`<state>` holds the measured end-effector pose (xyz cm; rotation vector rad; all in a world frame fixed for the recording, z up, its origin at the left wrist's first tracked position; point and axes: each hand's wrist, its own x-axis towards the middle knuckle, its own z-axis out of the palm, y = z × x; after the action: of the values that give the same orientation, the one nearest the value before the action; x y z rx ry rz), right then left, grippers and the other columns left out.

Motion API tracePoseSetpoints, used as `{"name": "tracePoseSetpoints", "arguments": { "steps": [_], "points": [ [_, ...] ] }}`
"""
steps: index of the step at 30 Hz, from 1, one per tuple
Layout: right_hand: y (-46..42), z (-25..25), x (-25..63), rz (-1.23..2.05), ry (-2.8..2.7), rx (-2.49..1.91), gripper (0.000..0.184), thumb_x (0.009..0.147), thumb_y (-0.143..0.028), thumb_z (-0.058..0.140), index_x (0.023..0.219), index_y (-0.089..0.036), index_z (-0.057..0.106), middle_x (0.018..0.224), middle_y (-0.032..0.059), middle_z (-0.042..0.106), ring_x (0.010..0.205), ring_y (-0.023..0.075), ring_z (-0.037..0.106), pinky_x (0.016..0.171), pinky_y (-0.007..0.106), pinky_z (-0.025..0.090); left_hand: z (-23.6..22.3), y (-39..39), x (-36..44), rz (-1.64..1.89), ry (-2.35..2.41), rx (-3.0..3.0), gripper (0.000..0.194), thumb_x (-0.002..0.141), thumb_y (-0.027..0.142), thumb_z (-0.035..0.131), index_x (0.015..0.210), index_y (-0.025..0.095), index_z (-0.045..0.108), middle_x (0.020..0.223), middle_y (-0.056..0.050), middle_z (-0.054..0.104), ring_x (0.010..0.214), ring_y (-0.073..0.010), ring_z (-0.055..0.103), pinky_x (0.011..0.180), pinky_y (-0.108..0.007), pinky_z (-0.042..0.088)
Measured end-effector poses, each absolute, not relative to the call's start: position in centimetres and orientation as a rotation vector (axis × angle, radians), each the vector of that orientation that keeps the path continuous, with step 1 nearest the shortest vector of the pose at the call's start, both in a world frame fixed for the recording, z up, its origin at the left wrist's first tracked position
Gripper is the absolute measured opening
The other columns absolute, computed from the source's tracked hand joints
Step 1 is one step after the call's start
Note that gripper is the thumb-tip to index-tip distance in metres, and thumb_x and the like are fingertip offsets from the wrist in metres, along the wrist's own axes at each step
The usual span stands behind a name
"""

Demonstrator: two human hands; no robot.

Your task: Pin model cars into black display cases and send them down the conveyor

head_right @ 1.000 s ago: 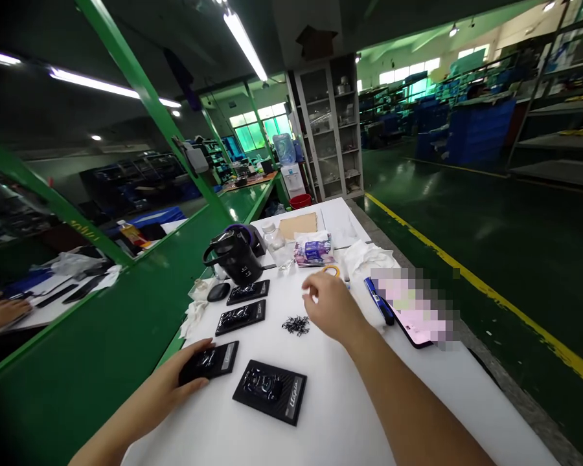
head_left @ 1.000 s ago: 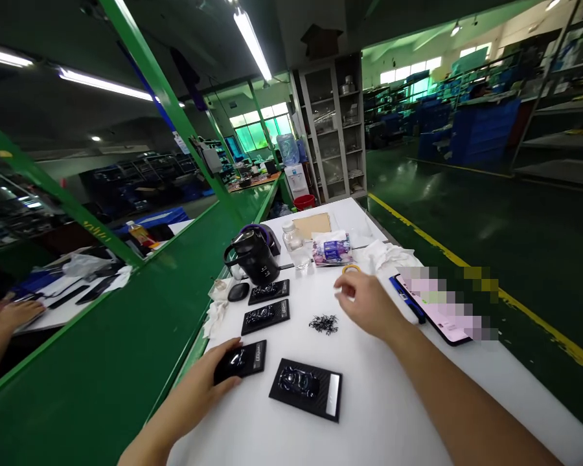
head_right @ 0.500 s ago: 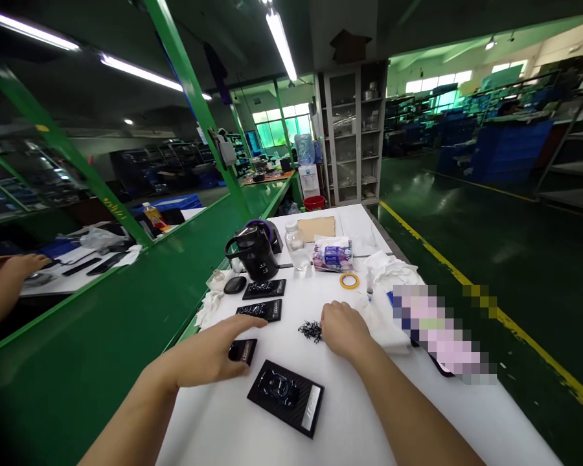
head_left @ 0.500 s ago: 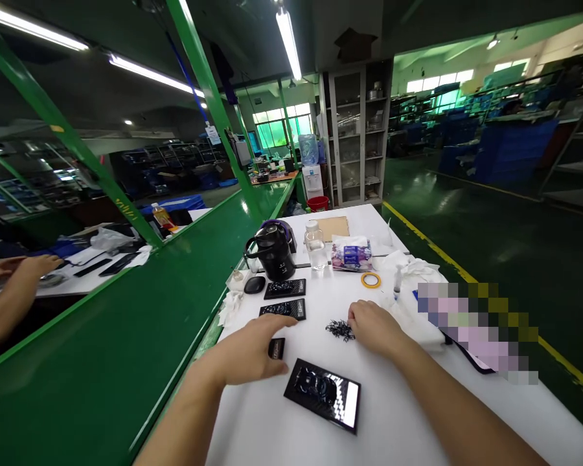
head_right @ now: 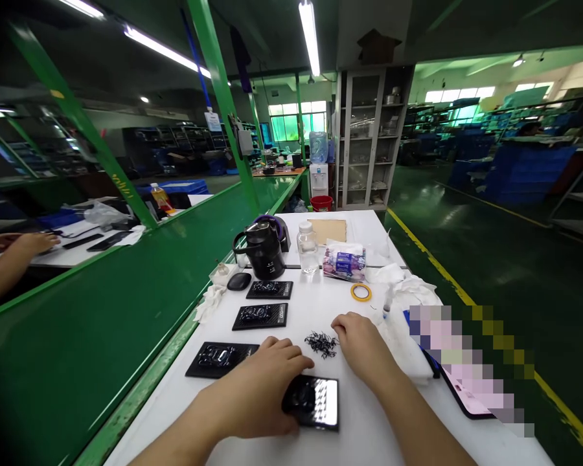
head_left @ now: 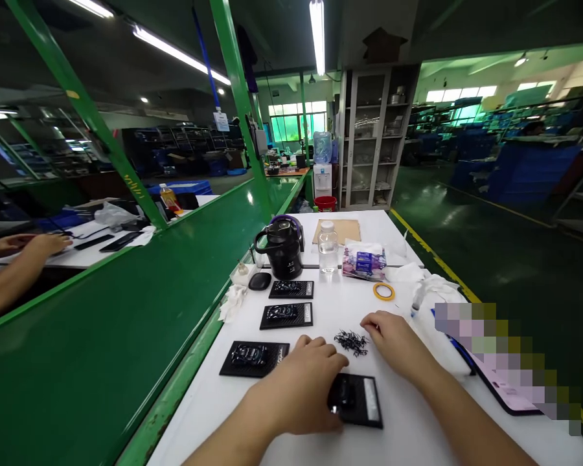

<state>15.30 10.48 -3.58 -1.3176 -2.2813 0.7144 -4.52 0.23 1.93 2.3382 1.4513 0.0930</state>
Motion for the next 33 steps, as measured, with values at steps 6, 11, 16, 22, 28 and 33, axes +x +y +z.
{"name": "tracePoseSetpoints", "arguments": {
  "steps": [6,11,16,22,28,33],
  "points": [
    [10.1,-3.6,15.4,0.774,-2.172,-1.266,0.023,0.095,-0.026,0.045,0.092,-0.022,0.068,0.095,0.0021,0.068,0.091,0.0224,0.061,0.080,0.034,0.043,1.3,-0.1,-4.9,0.445,1.442,2.250,0.070,0.064,0.039,0.083,0.127,0.029,0.055,0.119,-0.005,0.063,0.112,-0.0296,0.053,0.105,-0.051,0.036],
    [10.1,-3.5,15.1,0.799,-2.073,-1.232,0.025,0.095,-0.036,0.044,0.090,-0.023,0.065,0.096,0.0033,0.064,0.089,0.0227,0.059,0.077,0.035,0.044,0.2,0.1,-5.8,0.848,1.545,1.983,0.029,0.083,0.022,0.062,0.112,0.025,0.062,0.111,-0.004,0.064,0.110,-0.0226,0.054,0.101,-0.040,0.042],
    [9.6,-3.2,15.1,0.869,-1.967,-1.183,0.022,0.093,-0.038,0.053,0.089,-0.024,0.069,0.093,0.0019,0.064,0.084,0.0216,0.059,0.074,0.033,0.045,-0.5,0.8,-5.0,1.004,1.703,1.812,0.017,0.085,0.021,0.057,0.100,0.023,0.064,0.103,-0.004,0.066,0.104,-0.0221,0.058,0.097,-0.040,0.044],
    [6.6,-1.6,13.5,1.127,-1.739,-0.903,0.017,0.095,-0.037,0.059,0.095,-0.024,0.070,0.091,0.0011,0.065,0.086,0.0198,0.060,0.076,0.029,0.048,-0.4,0.7,-4.5,1.097,1.623,1.598,0.018,0.088,0.035,0.057,0.100,0.024,0.067,0.102,-0.003,0.069,0.098,-0.0210,0.060,0.091,-0.037,0.047],
    [4.3,-0.6,12.0,1.090,-1.712,-0.691,0.013,0.097,-0.026,0.060,0.096,-0.025,0.073,0.088,0.0018,0.064,0.080,0.0183,0.059,0.072,0.029,0.046,-0.4,0.6,-4.4,1.169,1.424,1.374,0.025,0.084,0.041,0.063,0.090,0.019,0.072,0.088,-0.006,0.072,0.085,-0.0205,0.063,0.080,-0.032,0.050],
    [4.3,-0.8,12.1,1.093,-1.709,-0.734,0.013,0.095,-0.029,0.060,0.100,-0.023,0.071,0.090,0.0036,0.064,0.082,0.0202,0.059,0.075,0.031,0.047,0.0,0.7,-4.5,1.209,1.554,1.542,0.019,0.088,0.033,0.060,0.080,0.020,0.072,0.077,-0.002,0.071,0.074,-0.0170,0.062,0.071,-0.029,0.049]
  ]
}}
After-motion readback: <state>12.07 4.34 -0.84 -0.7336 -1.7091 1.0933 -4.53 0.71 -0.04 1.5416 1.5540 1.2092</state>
